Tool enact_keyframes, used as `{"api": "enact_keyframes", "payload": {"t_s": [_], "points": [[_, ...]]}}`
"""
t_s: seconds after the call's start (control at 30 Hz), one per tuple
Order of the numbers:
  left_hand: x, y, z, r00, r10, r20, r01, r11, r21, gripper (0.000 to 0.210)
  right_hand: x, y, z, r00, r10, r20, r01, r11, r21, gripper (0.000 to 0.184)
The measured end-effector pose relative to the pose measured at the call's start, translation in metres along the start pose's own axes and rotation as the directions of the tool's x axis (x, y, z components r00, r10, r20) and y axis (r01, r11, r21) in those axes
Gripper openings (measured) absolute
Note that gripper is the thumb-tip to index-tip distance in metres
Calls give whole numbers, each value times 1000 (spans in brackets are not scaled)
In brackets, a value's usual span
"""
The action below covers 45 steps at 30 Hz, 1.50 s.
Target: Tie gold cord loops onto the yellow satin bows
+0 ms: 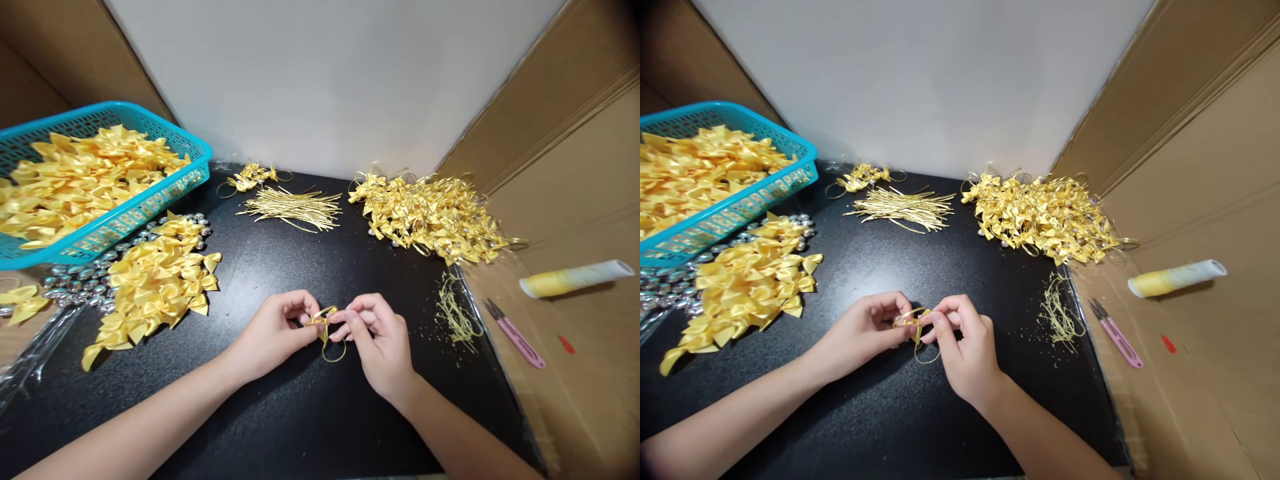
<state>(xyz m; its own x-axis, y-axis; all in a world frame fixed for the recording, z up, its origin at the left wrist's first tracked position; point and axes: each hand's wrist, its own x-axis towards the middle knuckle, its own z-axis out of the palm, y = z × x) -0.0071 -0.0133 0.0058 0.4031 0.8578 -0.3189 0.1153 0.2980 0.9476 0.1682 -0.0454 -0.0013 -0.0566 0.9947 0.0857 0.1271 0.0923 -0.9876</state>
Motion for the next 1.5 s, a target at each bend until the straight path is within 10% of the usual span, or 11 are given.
{"api": "enact_keyframes", "payload": {"t_s": [0.67,1.5], "points": [[3,3,-2,999,-36,0,36,999,-34,24,15,-14,-6,914,384,129,-382,710,592,22],[3,6,-2,997,-71,-7,71,998,0,17,15,-8,-4,912,390,127,-397,762,512,23]]}}
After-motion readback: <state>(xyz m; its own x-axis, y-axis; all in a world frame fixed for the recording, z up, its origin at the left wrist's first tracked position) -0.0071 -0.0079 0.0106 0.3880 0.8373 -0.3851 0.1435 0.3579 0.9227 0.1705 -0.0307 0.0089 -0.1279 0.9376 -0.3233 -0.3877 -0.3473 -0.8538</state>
